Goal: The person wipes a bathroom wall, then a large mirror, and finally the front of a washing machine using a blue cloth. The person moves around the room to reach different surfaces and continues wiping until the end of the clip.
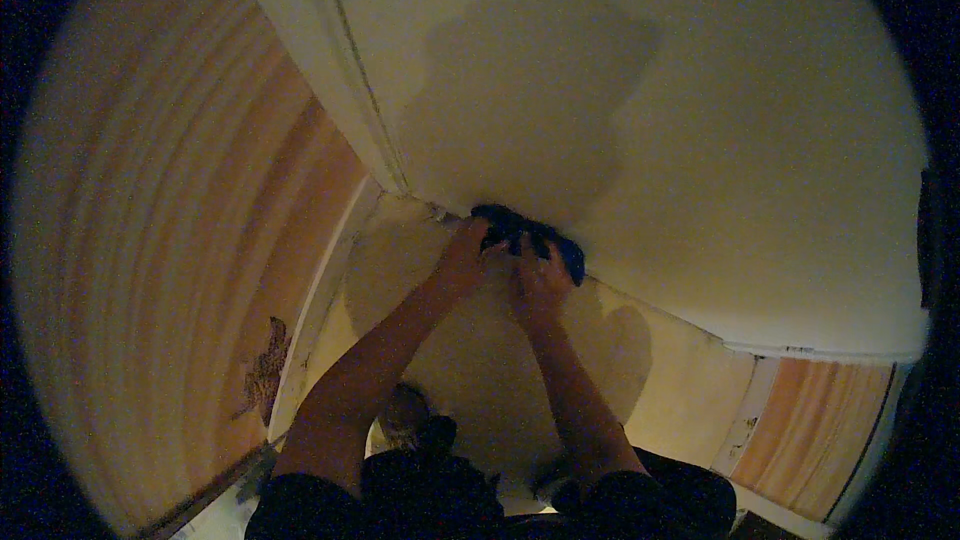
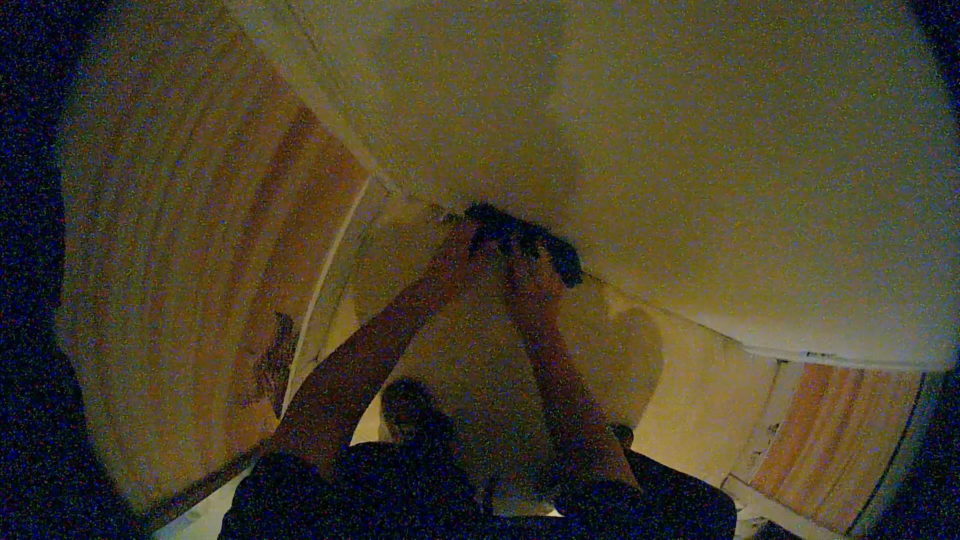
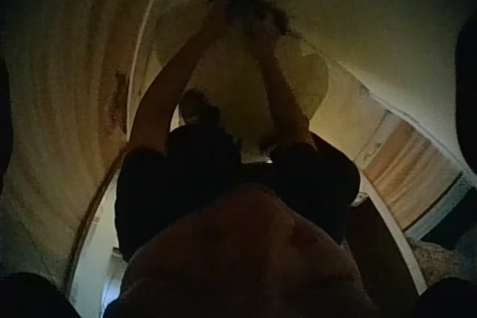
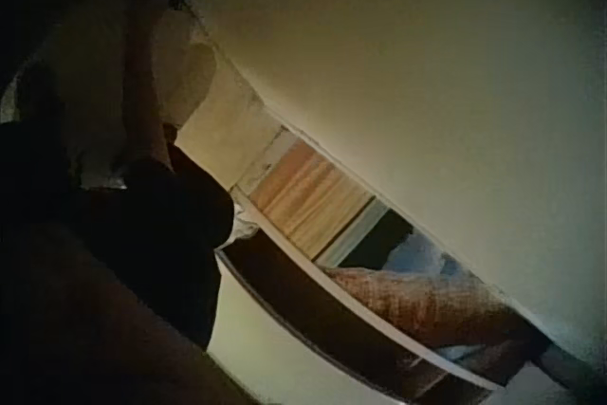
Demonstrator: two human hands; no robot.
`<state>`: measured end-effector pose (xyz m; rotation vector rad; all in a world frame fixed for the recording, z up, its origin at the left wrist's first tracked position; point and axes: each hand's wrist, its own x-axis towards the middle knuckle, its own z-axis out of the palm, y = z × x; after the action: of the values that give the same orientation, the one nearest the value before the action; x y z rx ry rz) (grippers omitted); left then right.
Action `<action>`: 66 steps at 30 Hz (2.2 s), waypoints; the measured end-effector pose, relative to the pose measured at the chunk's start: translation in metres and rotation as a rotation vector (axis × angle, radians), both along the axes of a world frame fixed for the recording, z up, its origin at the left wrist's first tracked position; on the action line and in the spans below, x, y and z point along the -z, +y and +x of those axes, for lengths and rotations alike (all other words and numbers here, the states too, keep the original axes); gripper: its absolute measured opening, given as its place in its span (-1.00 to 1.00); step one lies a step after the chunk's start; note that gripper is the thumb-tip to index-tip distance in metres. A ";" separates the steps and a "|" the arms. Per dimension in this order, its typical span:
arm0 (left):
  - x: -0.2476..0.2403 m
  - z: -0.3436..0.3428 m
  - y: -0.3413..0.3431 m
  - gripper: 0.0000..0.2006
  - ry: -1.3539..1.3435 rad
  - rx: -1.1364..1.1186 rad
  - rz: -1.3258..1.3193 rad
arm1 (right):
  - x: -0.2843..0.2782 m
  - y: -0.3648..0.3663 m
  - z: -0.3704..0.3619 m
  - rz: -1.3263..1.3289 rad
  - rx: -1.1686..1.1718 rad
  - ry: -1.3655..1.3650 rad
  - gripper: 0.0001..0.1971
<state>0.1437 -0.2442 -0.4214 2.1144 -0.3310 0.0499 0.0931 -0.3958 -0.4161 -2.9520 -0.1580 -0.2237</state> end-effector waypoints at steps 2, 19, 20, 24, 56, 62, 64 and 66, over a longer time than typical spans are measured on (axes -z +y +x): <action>-0.057 -0.008 -0.012 -0.75 -0.152 0.024 -0.046 | -0.020 -0.013 -0.005 0.105 0.035 -0.118 -0.50; -0.047 -0.037 -0.049 -0.84 -0.235 0.029 0.126 | 0.013 -0.057 -0.033 0.133 -0.020 -0.579 -0.49; -0.030 -0.036 -0.046 -0.83 -0.236 0.104 0.123 | 0.017 -0.062 -0.034 0.122 -0.063 -0.529 -0.49; -0.024 -0.040 -0.048 -0.79 0.023 0.247 0.162 | 0.007 -0.110 -0.047 -0.201 -0.358 -0.379 -0.51; -0.023 -0.065 -0.218 -0.66 0.140 0.624 0.405 | -0.030 -0.260 -0.096 0.122 -0.061 0.187 -0.59; -0.133 -0.091 -0.276 -0.67 -0.014 0.643 0.290 | -0.039 -0.293 -0.135 0.213 0.214 -0.259 -0.36; -0.160 -0.097 -0.291 -0.71 -0.130 0.622 0.250 | -0.061 -0.303 -0.127 0.294 0.222 -0.463 -0.27; -0.175 -0.098 -0.301 -0.74 -0.220 0.598 0.160 | -0.075 -0.306 -0.118 0.361 0.205 -0.580 -0.22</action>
<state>0.0458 -0.5450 -0.2462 2.0859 -1.1157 -0.0992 -0.0245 -0.7017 -0.3410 -2.4635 0.1038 -1.0155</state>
